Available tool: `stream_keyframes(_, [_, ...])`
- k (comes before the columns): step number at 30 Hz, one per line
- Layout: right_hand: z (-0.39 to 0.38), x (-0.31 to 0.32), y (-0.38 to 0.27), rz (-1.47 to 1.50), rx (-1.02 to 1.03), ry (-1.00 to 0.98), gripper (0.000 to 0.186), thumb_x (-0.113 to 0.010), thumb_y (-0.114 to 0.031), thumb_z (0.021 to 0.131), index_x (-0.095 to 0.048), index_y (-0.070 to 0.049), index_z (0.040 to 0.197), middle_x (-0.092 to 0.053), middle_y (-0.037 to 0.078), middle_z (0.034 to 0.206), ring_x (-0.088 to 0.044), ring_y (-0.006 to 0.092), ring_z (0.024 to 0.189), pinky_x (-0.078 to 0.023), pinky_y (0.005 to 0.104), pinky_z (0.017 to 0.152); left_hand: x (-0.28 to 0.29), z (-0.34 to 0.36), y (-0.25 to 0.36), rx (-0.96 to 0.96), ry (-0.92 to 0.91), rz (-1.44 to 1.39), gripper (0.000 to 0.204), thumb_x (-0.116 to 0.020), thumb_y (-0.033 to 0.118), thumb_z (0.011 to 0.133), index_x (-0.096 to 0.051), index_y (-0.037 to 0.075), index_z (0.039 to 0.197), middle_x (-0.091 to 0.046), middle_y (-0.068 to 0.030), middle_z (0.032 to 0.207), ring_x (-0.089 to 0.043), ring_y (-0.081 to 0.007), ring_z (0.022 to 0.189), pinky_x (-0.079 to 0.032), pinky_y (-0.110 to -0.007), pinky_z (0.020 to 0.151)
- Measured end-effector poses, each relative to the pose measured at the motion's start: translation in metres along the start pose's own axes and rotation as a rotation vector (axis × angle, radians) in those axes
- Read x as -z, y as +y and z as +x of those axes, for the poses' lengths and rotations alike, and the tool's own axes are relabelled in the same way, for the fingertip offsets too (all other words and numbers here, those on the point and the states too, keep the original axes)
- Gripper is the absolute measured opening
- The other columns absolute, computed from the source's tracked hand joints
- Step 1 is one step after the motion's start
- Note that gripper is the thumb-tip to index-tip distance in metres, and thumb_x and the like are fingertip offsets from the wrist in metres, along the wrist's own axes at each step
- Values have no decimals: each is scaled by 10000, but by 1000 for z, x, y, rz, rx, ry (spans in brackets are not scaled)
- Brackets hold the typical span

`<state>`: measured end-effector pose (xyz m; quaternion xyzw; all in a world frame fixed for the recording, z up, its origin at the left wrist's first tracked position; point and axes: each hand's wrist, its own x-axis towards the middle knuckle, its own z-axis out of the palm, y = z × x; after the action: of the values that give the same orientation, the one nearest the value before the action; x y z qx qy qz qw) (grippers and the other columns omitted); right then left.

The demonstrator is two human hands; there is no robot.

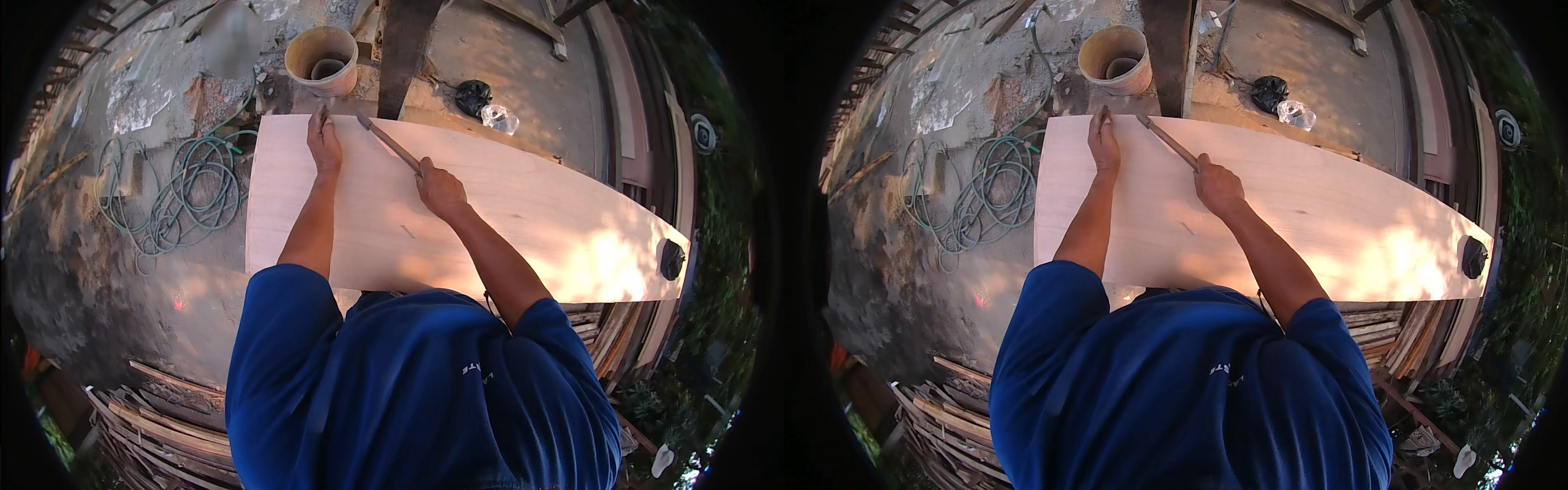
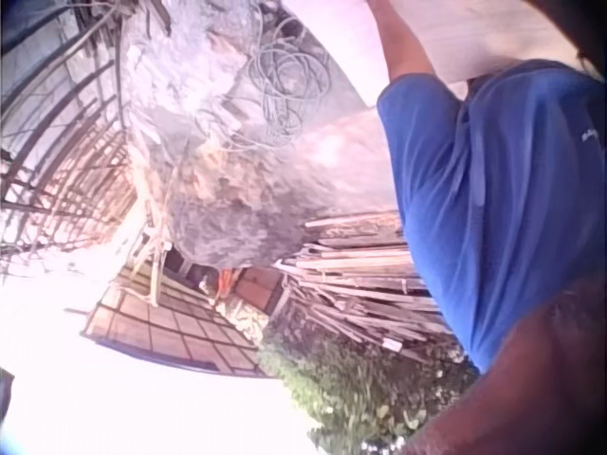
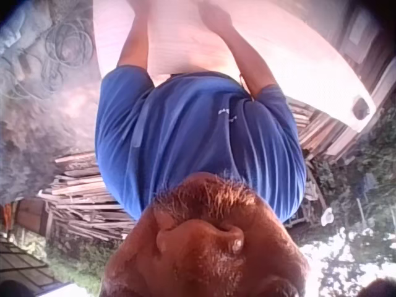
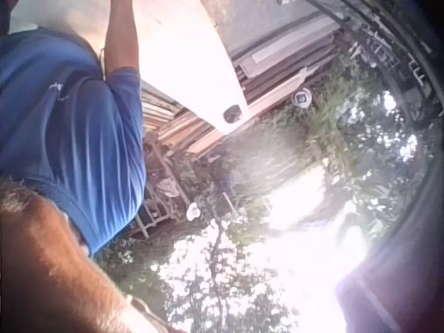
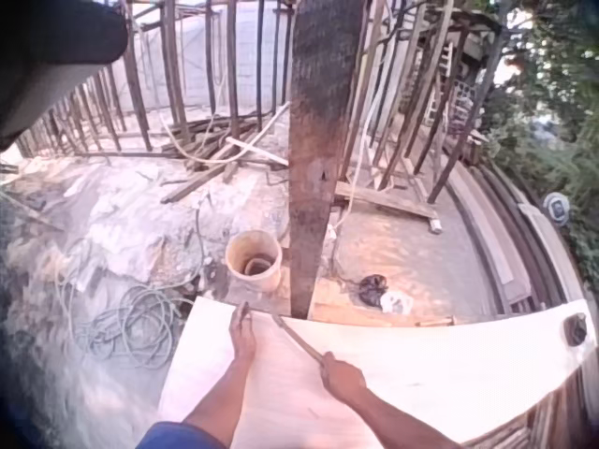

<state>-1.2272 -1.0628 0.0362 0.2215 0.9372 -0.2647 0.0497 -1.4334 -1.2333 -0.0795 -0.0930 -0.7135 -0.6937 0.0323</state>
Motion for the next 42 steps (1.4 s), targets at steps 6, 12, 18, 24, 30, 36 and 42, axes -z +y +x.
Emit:
stream_keyframes(6, [-33,66,5,-145,-240,-311,367,-568,-378,1048,-583,-48,1206,-733,235,1075,-712,425,1035,-552,559,907,12,2,-1,-60,-74,67,438,-507,136,985,-612,-88,1347,-656,-259,1320,-621,-369,1258,-459,-413,1109])
stream_keyframes(12, [-192,62,122,24,-453,-67,377,-623,-399,1026,-609,-39,1133,-727,242,914,-707,467,891,-533,571,782,22,-90,42,-408,-673,395,468,-582,248,1032,-599,-47,1395,-568,-228,1494,-485,-409,1423,-358,-480,1215])
stream_keyframes(18, [-350,2,158,331,-778,258,389,-648,-343,1015,-575,36,1059,-674,329,847,-685,514,840,-510,544,715,44,-193,93,-667,-1099,719,410,-635,194,1008,-624,3,1371,-542,-144,1542,-419,-350,1499,-319,-545,1236])
stream_keyframes(24, [-423,-34,119,592,-967,446,376,-624,-351,1032,-557,19,1039,-648,292,864,-652,443,824,-499,513,752,50,-192,85,-755,-1025,650,135,-669,-10,932,-700,-34,1061,-678,-181,1280,-632,-370,1226,-524,-464,1064])
stream_keyframes(30, [-467,-58,102,696,-931,526,414,-610,-401,1040,-564,9,1078,-669,313,876,-669,490,854,-485,545,750,41,-187,97,-932,-1151,927,133,-621,33,959,-642,-29,1075,-641,-177,1207,-632,-364,1097,-553,-461,896])
stream_keyframes(36, [-496,-69,87,756,-912,493,403,-613,-379,1045,-584,20,1096,-681,308,861,-676,496,837,-487,554,755,38,-189,94,-884,-1243,1112,132,-606,12,943,-596,-17,1071,-627,-221,1093,-635,-387,998,-563,-468,819])
stream_keyframes(42, [-538,-101,68,873,-1019,489,392,-649,-369,1036,-626,14,1115,-698,259,870,-691,379,818,-510,479,741,20,-202,109,-621,-1163,1076,199,-606,39,870,-672,-39,1041,-714,-258,971,-702,-409,903,-577,-470,801])
